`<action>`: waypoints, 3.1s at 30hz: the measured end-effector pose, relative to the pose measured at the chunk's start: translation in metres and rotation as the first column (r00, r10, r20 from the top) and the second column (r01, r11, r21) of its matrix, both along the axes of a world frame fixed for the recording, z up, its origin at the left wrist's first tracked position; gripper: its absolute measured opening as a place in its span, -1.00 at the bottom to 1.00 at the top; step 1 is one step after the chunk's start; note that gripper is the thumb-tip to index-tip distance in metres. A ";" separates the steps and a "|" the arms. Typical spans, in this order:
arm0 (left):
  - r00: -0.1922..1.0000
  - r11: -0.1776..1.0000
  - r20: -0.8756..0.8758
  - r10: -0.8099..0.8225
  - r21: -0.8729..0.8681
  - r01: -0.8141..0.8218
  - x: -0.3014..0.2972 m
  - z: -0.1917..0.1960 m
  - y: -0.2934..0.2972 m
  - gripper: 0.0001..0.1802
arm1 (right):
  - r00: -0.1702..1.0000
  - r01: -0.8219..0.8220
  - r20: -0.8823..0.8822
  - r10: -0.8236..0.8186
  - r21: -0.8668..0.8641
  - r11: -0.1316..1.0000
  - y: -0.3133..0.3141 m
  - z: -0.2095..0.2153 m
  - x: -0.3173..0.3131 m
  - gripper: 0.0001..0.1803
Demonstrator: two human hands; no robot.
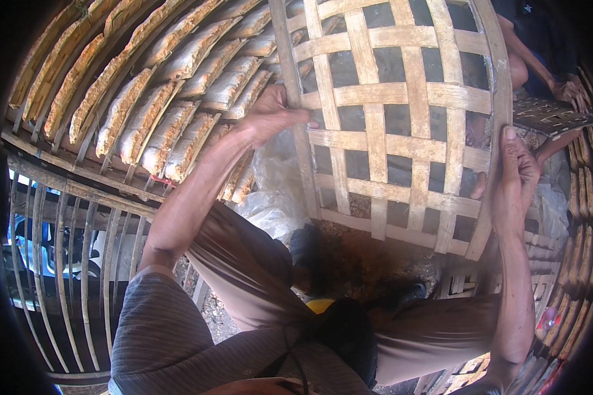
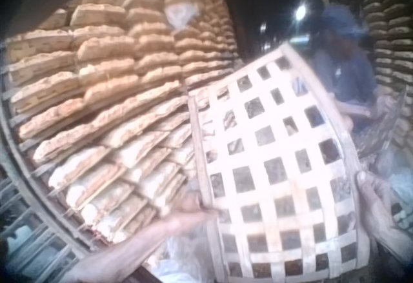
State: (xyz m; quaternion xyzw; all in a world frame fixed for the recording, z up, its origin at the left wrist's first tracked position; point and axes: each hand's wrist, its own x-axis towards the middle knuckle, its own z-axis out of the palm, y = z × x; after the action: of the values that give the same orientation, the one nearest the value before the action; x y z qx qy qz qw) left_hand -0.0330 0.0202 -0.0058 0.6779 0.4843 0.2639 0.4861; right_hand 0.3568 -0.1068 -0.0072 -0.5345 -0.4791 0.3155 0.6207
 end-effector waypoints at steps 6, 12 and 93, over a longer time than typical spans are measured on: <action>0.984 0.991 0.177 -0.020 -0.126 0.043 -0.002 0.001 -0.002 -0.69 | 0.999 0.034 0.001 -0.034 -0.036 0.999 -0.003 0.005 -0.003 -0.48; 0.990 0.993 0.143 0.003 -0.114 0.014 0.006 0.001 -0.005 -0.70 | 0.999 0.036 0.032 -0.035 -0.024 0.999 -0.005 0.007 -0.004 -0.49; 0.998 0.997 -0.052 -0.045 -0.070 0.041 0.022 -0.023 -0.029 -0.49 | 0.999 0.031 -0.036 -0.032 -0.022 0.999 -0.002 0.011 -0.003 -0.51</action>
State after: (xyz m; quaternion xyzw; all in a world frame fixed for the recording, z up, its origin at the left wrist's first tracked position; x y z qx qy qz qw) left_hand -0.0113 -0.0093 -0.0292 0.6778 0.4913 0.2181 0.5016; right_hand 0.3543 -0.1085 0.0036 -0.5426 -0.4560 0.3205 0.6285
